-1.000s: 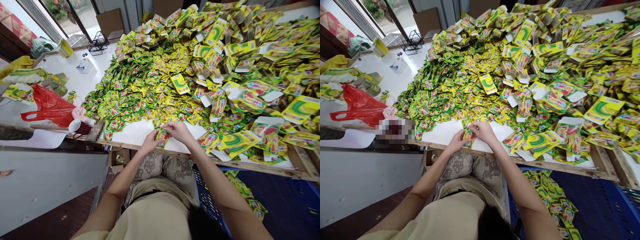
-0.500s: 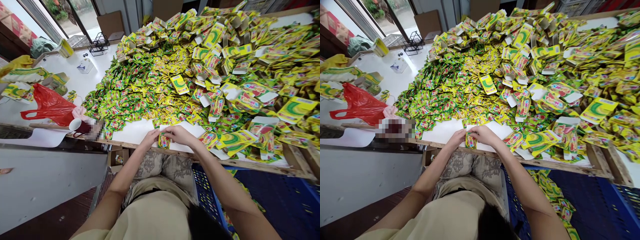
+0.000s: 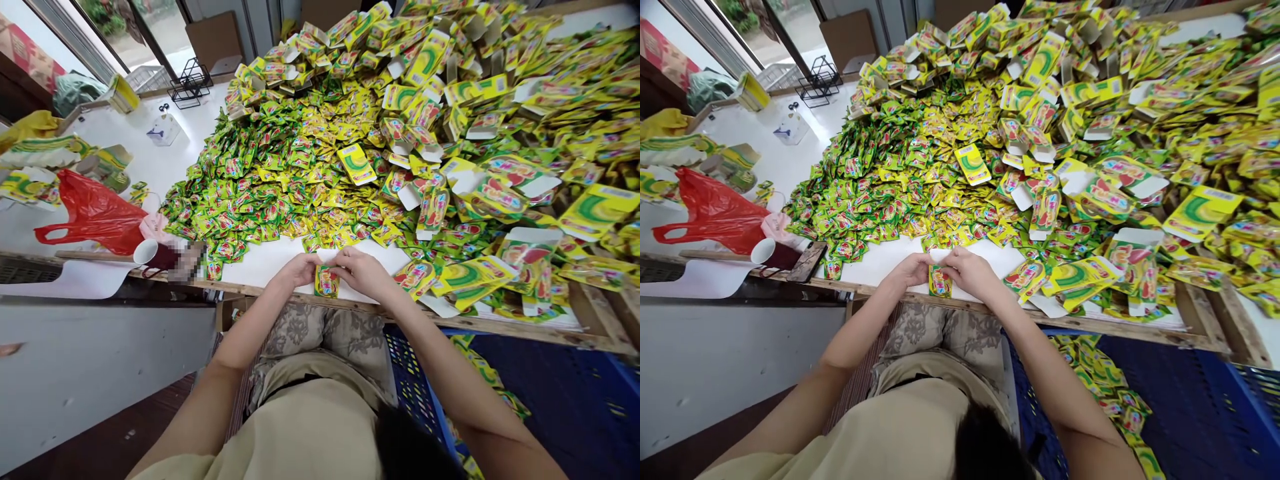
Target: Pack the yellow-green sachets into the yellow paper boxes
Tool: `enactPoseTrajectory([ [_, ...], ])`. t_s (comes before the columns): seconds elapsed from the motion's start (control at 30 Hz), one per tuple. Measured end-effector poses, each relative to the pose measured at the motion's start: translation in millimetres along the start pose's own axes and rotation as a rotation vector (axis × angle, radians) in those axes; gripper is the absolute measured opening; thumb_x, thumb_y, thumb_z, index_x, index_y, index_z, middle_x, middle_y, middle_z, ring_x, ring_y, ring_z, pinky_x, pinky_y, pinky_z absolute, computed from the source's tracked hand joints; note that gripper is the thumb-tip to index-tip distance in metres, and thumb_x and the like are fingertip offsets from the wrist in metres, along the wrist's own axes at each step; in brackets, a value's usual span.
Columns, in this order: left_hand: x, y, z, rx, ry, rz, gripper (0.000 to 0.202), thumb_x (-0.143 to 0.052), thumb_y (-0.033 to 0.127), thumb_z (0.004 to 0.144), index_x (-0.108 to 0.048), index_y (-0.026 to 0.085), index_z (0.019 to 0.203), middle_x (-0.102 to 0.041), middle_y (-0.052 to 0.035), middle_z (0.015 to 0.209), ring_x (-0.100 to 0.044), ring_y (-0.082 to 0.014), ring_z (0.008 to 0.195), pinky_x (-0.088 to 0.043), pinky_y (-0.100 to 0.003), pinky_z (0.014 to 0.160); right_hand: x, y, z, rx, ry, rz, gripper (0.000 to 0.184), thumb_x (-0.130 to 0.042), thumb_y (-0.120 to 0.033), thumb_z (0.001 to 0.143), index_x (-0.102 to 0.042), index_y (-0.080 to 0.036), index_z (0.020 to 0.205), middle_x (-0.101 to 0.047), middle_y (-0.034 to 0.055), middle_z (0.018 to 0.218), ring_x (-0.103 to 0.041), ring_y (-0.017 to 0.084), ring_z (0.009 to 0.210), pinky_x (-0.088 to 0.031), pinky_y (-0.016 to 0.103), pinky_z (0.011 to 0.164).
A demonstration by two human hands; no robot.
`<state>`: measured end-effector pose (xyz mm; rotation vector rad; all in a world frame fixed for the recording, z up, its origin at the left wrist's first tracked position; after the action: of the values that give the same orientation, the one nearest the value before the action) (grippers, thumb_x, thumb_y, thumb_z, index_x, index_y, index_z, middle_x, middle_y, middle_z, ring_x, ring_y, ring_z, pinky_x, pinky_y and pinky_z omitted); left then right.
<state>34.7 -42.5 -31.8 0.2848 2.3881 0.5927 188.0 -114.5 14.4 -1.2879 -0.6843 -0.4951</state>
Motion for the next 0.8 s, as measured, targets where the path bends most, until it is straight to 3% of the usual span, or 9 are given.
enactPoseTrajectory([
  [0.07,-0.7,1,2,0.015,-0.022,-0.005,0.027,-0.053,0.009,0.056,-0.064,0.012,0.080,-0.070,-0.0044,0.067,-0.061,-0.0163,0.061,-0.046,-0.030,0.068,-1,6,-1,-0.108,0.157,0.163,0.021,-0.056,-0.034,0.084,-0.066,-0.021,0.098,-0.061,0.0089,0.099,-0.058,0.017,0.074,-0.046,0.030,0.068],
  [0.13,-2.2,1,3,0.019,-0.060,-0.011,0.035,-0.053,0.010,0.054,-0.065,0.012,0.087,-0.072,-0.0059,0.073,-0.065,-0.0199,0.070,-0.047,-0.034,0.074,-7,16,-2,-0.288,0.218,0.432,0.032,-0.059,-0.043,0.080,-0.061,-0.019,0.102,-0.061,0.0083,0.099,-0.055,0.014,0.067,-0.046,0.029,0.063],
  [0.2,-3.5,1,4,0.012,-0.098,-0.004,0.039,-0.053,0.012,0.054,-0.064,0.012,0.091,-0.072,-0.0074,0.077,-0.066,-0.0232,0.079,-0.048,-0.037,0.078,-19,24,-2,-0.439,0.102,0.744,0.039,-0.063,-0.050,0.074,-0.059,-0.019,0.097,-0.062,0.0054,0.092,-0.057,0.014,0.068,-0.048,0.028,0.064],
  [0.3,-4.1,3,4,-0.001,-0.120,0.023,0.037,-0.056,0.014,0.054,-0.064,0.012,0.091,-0.072,-0.0086,0.077,-0.067,-0.0252,0.082,-0.048,-0.040,0.081,-31,26,4,-0.522,-0.112,1.079,0.038,-0.068,-0.050,0.067,-0.058,-0.020,0.088,-0.065,0.0035,0.090,-0.061,0.015,0.079,-0.050,0.029,0.075],
  [0.4,-5.2,5,1,0.010,-0.144,0.020,0.036,-0.058,0.014,0.053,-0.064,0.012,0.089,-0.072,-0.0085,0.076,-0.067,-0.0254,0.080,-0.048,-0.040,0.081,-33,21,12,-0.528,-0.207,1.242,0.035,-0.068,-0.037,0.067,-0.061,-0.019,0.096,-0.069,0.0056,0.097,-0.063,0.018,0.088,-0.049,0.030,0.084],
  [0.53,-8.6,5,-1,0.034,-0.138,0.003,0.036,-0.059,0.011,0.050,-0.064,0.012,0.086,-0.072,-0.0080,0.076,-0.065,-0.0229,0.073,-0.048,-0.038,0.077,-33,13,21,-0.538,-0.254,1.333,0.048,-0.060,-0.023,0.063,-0.060,-0.018,0.111,-0.069,0.0088,0.106,-0.064,0.023,0.098,-0.050,0.036,0.087],
  [0.6,-9.1,4,-2,-0.069,-0.090,0.003,0.035,-0.059,0.008,0.050,-0.065,0.012,0.085,-0.071,-0.0065,0.077,-0.064,-0.0195,0.071,-0.048,-0.035,0.076,-34,12,22,-0.532,-0.250,1.307,0.051,-0.058,-0.023,0.063,-0.060,-0.017,0.113,-0.069,0.0098,0.107,-0.064,0.024,0.098,-0.051,0.038,0.086],
  [0.67,-7.6,0,-4,-0.271,0.003,0.032,0.029,-0.063,0.010,0.055,-0.065,0.014,0.083,-0.070,-0.0039,0.077,-0.062,-0.0159,0.069,-0.048,-0.031,0.075,-35,13,20,-0.498,-0.217,1.245,0.049,-0.059,-0.028,0.066,-0.062,-0.018,0.113,-0.069,0.0099,0.109,-0.065,0.024,0.097,-0.051,0.039,0.086],
  [0.8,-4.3,-11,-16,-0.651,0.167,0.269,0.021,-0.069,0.029,0.069,-0.066,0.015,0.083,-0.070,-0.0028,0.082,-0.063,-0.0155,0.079,-0.048,-0.032,0.082,-33,22,11,-0.379,-0.056,1.029,0.043,-0.063,-0.044,0.073,-0.067,-0.021,0.108,-0.067,0.0079,0.114,-0.062,0.023,0.103,-0.047,0.039,0.093],
])
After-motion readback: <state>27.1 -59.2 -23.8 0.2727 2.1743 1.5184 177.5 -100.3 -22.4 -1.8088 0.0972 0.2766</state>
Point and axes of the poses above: each hand's wrist, its own z-axis towards the middle knuckle, its own x-axis out of the back of the hand, y = z × x, the point moved 2 cm from there along z, towards the middle knuckle
